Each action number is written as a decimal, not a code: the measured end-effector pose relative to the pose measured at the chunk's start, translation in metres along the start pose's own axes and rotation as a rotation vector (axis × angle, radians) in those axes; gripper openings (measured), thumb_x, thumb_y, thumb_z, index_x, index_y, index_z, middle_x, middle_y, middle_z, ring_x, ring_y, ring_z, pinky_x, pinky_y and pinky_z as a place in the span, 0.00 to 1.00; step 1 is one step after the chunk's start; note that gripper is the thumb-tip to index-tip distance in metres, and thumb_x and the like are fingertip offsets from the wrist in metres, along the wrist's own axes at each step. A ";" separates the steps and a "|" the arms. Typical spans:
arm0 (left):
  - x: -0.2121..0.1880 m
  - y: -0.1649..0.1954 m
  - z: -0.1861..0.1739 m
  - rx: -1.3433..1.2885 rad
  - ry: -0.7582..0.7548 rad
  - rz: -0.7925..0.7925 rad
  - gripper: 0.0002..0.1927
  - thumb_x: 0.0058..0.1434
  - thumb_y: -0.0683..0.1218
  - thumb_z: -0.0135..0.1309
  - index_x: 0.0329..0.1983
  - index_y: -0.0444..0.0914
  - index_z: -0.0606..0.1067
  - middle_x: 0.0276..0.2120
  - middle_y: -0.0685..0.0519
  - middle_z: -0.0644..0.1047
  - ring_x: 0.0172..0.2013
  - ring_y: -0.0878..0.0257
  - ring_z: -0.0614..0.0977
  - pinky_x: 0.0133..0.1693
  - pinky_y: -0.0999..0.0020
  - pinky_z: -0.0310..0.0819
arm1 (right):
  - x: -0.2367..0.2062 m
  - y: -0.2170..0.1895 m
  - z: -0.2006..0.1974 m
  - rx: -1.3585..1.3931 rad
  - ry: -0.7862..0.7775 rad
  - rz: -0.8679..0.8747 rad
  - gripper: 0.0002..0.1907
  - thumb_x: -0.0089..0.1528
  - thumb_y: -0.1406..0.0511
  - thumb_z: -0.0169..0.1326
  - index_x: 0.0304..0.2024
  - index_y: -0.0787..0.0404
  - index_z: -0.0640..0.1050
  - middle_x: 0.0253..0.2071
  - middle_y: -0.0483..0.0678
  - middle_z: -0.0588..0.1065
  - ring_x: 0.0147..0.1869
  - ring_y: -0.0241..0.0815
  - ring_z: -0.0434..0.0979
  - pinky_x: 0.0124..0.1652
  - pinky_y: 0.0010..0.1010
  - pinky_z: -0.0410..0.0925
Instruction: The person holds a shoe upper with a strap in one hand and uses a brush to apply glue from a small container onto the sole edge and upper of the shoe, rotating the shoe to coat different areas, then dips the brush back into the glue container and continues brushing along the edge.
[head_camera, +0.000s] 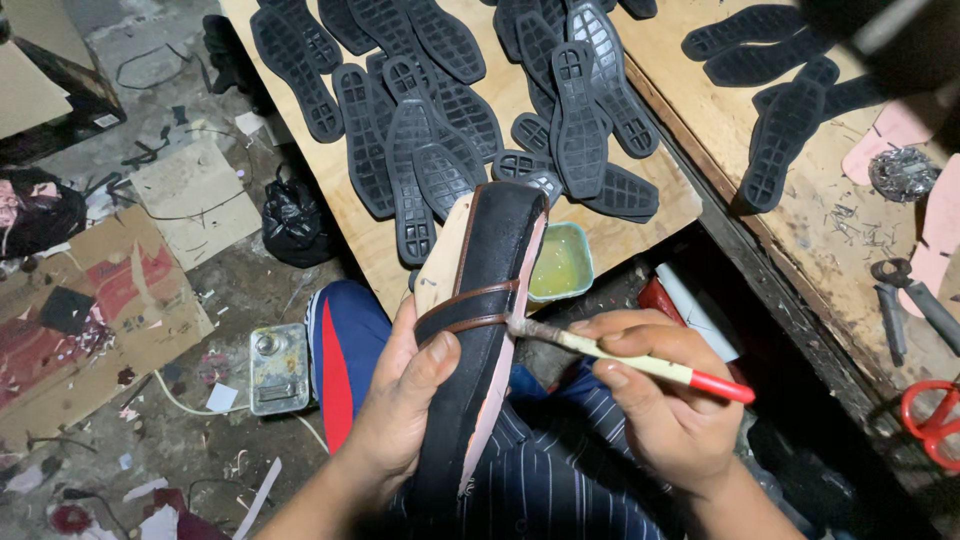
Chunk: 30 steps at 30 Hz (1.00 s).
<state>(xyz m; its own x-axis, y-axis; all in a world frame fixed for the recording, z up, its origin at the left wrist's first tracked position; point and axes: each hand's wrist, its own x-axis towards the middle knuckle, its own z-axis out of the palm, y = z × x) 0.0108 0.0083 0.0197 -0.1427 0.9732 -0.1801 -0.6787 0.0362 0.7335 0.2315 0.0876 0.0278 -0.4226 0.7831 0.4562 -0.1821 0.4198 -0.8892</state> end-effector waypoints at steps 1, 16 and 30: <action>-0.001 0.001 0.000 0.004 -0.012 -0.001 0.35 0.65 0.54 0.56 0.70 0.36 0.59 0.51 0.46 0.76 0.45 0.63 0.80 0.45 0.67 0.78 | 0.001 0.001 -0.001 0.008 0.025 -0.001 0.11 0.67 0.76 0.55 0.52 0.67 0.73 0.54 0.63 0.77 0.55 0.49 0.80 0.60 0.38 0.73; -0.002 -0.006 0.002 -0.065 -0.008 0.000 0.31 0.68 0.54 0.52 0.69 0.38 0.60 0.49 0.47 0.75 0.43 0.62 0.80 0.44 0.66 0.78 | 0.001 0.006 0.007 0.021 0.017 -0.016 0.11 0.67 0.76 0.55 0.51 0.67 0.73 0.54 0.62 0.76 0.57 0.50 0.80 0.62 0.41 0.73; 0.001 -0.015 0.007 -0.054 0.036 0.160 0.33 0.67 0.45 0.54 0.72 0.34 0.56 0.60 0.47 0.71 0.58 0.62 0.74 0.60 0.63 0.69 | 0.004 -0.001 0.019 -0.195 -0.018 -0.099 0.13 0.65 0.76 0.57 0.51 0.67 0.72 0.50 0.61 0.78 0.55 0.49 0.82 0.56 0.36 0.75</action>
<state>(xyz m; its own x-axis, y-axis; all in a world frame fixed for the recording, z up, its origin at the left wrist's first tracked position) 0.0260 0.0101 0.0131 -0.2770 0.9569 -0.0876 -0.6826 -0.1318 0.7188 0.2133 0.0823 0.0299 -0.4277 0.7259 0.5387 -0.0493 0.5763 -0.8157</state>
